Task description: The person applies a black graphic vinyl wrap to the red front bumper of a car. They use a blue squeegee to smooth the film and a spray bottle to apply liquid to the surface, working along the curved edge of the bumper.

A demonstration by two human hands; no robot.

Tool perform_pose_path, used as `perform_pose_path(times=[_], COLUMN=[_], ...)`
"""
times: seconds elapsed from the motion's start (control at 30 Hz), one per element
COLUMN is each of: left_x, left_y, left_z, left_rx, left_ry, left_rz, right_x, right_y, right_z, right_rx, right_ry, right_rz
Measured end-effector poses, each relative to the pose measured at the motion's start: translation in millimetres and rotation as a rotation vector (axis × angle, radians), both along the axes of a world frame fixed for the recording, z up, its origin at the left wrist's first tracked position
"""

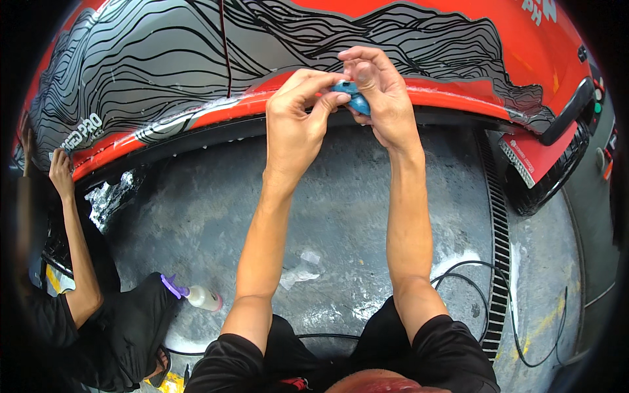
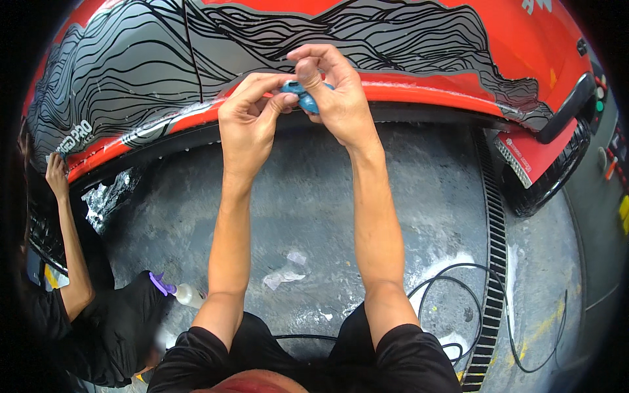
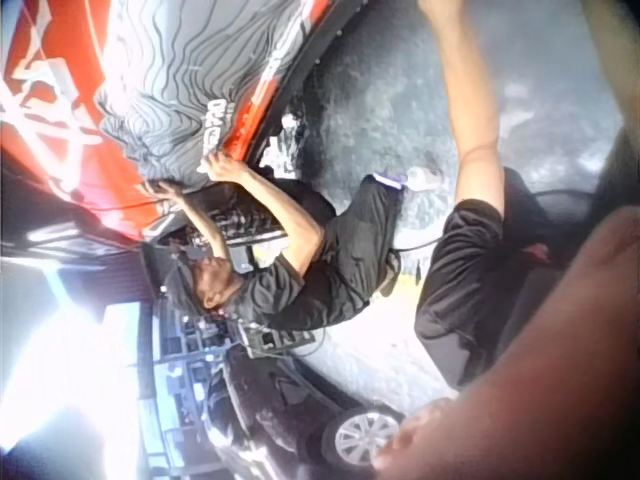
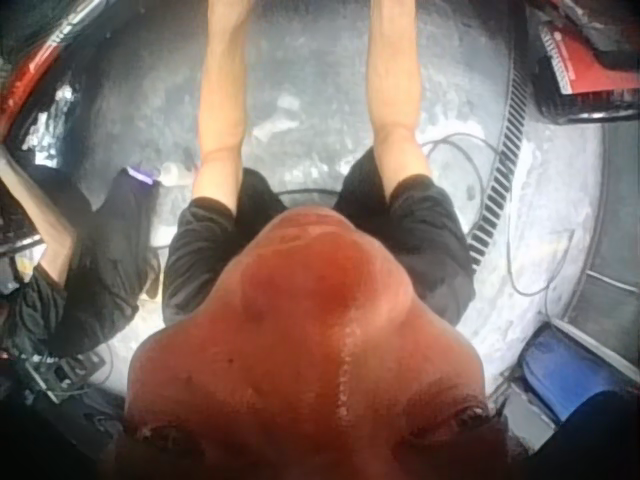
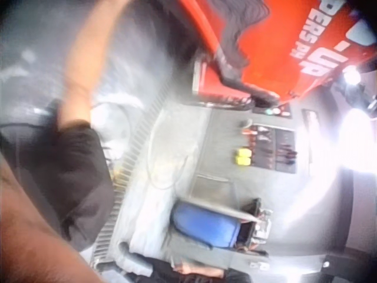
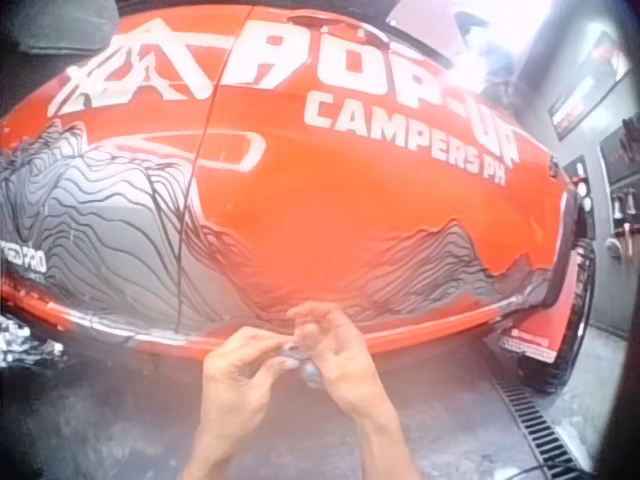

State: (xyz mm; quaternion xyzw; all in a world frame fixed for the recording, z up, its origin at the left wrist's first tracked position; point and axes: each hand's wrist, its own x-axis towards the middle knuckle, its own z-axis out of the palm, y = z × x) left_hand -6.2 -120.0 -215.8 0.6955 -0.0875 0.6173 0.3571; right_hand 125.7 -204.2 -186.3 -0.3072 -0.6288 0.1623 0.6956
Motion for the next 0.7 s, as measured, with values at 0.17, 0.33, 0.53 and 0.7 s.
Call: perform_pose_path(times=[0.17, 0.33, 0.53, 0.7], left_x=[-3.4, 4.9, 1.6, -5.4], left_y=[2.9, 16.0, 30.8, 27.7], left_z=[-2.2, -7.1, -9.6, -2.1], left_rx=[0.057, 0.205, 0.170, 0.174], left_ry=[-0.046, -0.167, -0.242, -0.232], left_rz=[0.194, 0.490, 0.620, 0.653], right_x=[3.5, 3.8, -11.0, -17.5], right_y=[5.8, 8.3, 24.6, 26.9], right_z=[-6.0, -10.2, -18.7, -18.4], right_rx=[0.071, -0.033, -0.017, 0.024], right_ry=[-0.259, -0.260, -0.258, -0.192], right_rz=[-0.107, -0.112, -0.163, -0.108])
